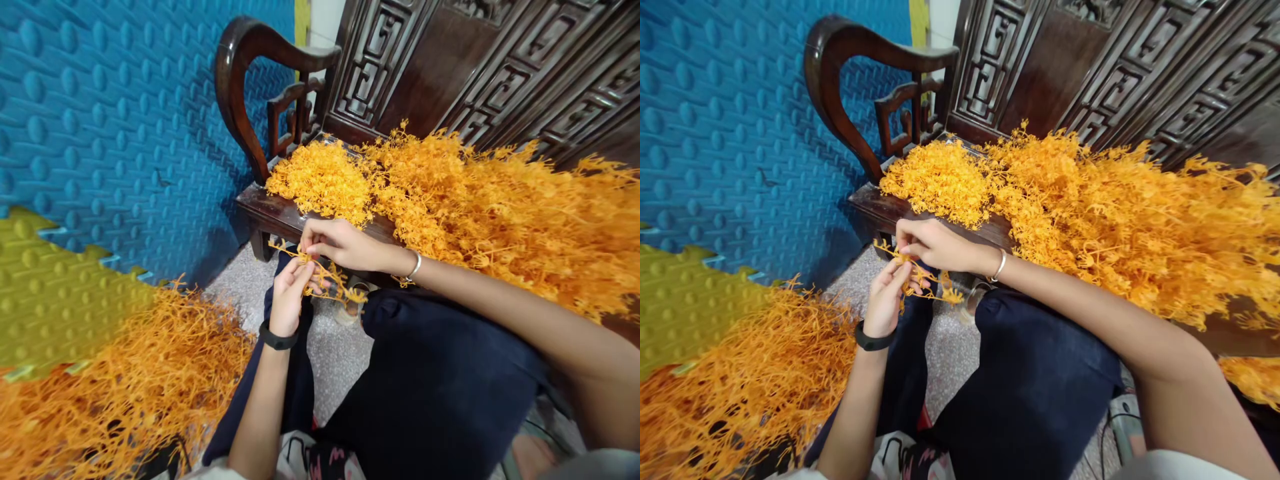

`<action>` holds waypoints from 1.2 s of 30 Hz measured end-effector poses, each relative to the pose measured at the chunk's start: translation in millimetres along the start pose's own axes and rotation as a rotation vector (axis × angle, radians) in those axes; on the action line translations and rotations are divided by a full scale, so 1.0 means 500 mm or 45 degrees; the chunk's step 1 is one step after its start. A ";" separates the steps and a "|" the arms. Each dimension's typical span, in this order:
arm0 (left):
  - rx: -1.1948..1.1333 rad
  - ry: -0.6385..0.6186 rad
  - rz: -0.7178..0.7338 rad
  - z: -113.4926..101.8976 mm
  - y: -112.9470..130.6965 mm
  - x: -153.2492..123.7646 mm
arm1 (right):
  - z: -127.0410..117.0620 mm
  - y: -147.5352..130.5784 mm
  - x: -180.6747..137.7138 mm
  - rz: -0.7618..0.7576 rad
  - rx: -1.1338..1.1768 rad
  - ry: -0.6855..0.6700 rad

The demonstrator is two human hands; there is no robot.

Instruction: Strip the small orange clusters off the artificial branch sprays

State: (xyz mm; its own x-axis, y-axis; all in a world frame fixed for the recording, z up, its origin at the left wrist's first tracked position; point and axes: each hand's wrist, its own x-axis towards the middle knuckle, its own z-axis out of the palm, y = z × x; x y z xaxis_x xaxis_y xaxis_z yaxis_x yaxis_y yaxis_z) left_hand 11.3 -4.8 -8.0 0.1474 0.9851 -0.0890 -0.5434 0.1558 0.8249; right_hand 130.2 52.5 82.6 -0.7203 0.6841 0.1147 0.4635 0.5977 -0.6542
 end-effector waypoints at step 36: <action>-0.337 -0.132 0.284 -0.027 0.000 0.000 | -0.039 0.020 0.019 0.300 0.298 -0.430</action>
State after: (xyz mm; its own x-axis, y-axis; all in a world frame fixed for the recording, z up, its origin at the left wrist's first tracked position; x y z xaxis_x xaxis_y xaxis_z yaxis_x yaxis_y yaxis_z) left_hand 0.2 -4.0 -15.4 0.0763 0.9865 0.1452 -0.7650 -0.0355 0.6431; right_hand 138.0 73.2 91.5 -0.7550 0.5924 -0.2811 0.5333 0.3055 -0.7888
